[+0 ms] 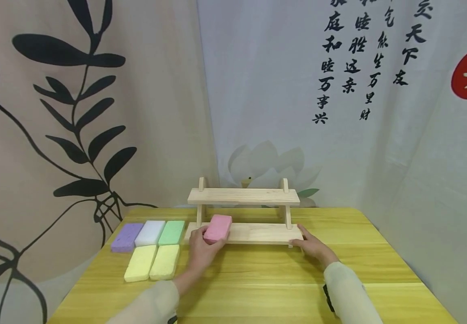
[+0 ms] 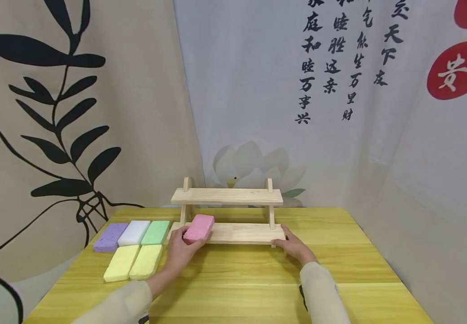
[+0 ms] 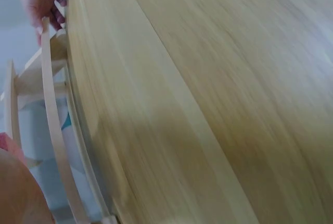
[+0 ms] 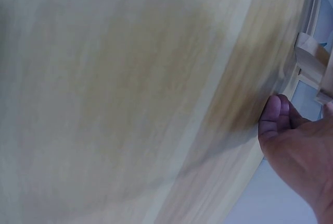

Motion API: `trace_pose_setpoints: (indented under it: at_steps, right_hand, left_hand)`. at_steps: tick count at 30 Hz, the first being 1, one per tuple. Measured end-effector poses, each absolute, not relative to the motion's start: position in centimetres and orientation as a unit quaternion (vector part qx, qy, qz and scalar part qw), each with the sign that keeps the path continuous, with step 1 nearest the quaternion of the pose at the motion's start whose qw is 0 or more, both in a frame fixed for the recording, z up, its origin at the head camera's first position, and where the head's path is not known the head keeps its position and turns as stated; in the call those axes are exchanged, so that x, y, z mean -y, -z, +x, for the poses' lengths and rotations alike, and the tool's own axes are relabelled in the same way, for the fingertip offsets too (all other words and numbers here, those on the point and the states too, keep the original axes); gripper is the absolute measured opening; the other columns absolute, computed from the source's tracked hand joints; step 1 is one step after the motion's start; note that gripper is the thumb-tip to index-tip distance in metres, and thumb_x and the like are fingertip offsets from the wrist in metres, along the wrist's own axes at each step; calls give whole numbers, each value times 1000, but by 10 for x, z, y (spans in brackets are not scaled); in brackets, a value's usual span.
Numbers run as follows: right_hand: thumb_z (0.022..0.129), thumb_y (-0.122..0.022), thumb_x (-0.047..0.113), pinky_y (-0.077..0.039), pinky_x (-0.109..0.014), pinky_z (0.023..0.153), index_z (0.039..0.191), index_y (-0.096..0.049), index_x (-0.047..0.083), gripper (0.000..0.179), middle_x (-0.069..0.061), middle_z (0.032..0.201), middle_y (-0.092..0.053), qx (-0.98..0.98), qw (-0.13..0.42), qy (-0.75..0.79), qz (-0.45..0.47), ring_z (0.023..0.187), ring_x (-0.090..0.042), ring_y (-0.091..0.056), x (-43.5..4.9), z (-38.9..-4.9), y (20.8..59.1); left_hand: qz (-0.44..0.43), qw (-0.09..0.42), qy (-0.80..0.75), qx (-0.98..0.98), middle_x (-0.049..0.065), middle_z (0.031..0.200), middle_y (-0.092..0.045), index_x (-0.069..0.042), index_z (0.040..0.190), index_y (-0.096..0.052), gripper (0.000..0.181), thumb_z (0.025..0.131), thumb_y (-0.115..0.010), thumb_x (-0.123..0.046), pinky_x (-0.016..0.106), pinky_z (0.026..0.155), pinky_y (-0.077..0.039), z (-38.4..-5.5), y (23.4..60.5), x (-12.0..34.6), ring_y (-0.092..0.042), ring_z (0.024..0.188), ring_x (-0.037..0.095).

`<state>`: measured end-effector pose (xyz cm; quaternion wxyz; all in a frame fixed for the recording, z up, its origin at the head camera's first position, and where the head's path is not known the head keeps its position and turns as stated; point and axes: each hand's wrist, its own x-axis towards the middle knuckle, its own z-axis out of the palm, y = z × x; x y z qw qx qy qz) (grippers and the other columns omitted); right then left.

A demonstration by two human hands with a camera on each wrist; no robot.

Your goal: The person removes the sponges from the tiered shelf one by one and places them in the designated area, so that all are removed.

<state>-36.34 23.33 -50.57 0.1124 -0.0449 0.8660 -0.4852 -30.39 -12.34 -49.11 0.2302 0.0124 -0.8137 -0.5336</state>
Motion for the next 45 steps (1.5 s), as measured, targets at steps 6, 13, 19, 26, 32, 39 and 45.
trace_pose_setpoints:
  at_steps: [6,13,19,26,32,39,45]
  right_hand:
    - [96,-64,36,-25,-64,110,159,-5,6,91,-37,154,-18,-866,110,485,-43,141,-52,-22,-234,-362,505]
    - [98,-62,34,-19,-64,112,159,-4,6,89,-34,157,-11,-865,110,487,-48,144,-50,-13,-235,-361,505]
    - [97,-63,34,-21,-64,112,159,-4,6,90,-35,157,-12,-863,112,490,-45,143,-51,-14,-236,-361,505]
    - [96,-64,35,-22,-64,111,159,-4,6,91,-35,156,-13,-865,110,487,-47,143,-51,-17,-236,-362,506]
    - [97,-63,34,-22,-64,112,159,-4,5,90,-35,157,-13,-865,110,487,-45,143,-50,-16,-235,-362,506]
    - [97,-62,35,-22,-65,111,159,-4,6,90,-35,157,-13,-867,109,484,-46,143,-51,-16,-233,-360,504]
    - [96,-64,36,-22,-64,111,159,-4,7,92,-34,157,-12,-867,111,484,-43,143,-51,-16,-233,-360,504]
  left_hand:
    - [10,229,524,820,18,116,-55,4,122,-57,63,75,-86,-26,42,89,-42,-301,487,143,-50,106,30]
    - [22,211,513,832,18,120,-52,4,129,-54,70,77,-86,-31,44,93,-42,-299,484,163,-49,110,29]
    - [23,207,515,832,18,122,-52,3,129,-53,73,76,-87,-33,44,92,-43,-296,482,181,-50,111,30]
    - [32,192,514,835,18,125,-49,3,133,-50,76,78,-84,-38,43,93,-42,-291,481,206,-48,112,29]
    - [41,180,505,843,17,128,-45,3,137,-46,79,80,-82,-39,43,91,-42,-287,482,230,-48,111,30]
    - [51,177,483,856,21,132,-45,6,140,-42,78,83,-80,-32,45,93,-40,-278,481,258,-47,114,32]
    - [62,180,477,858,25,132,-43,8,141,-39,77,85,-78,-27,47,98,-38,-270,482,279,-45,117,35]
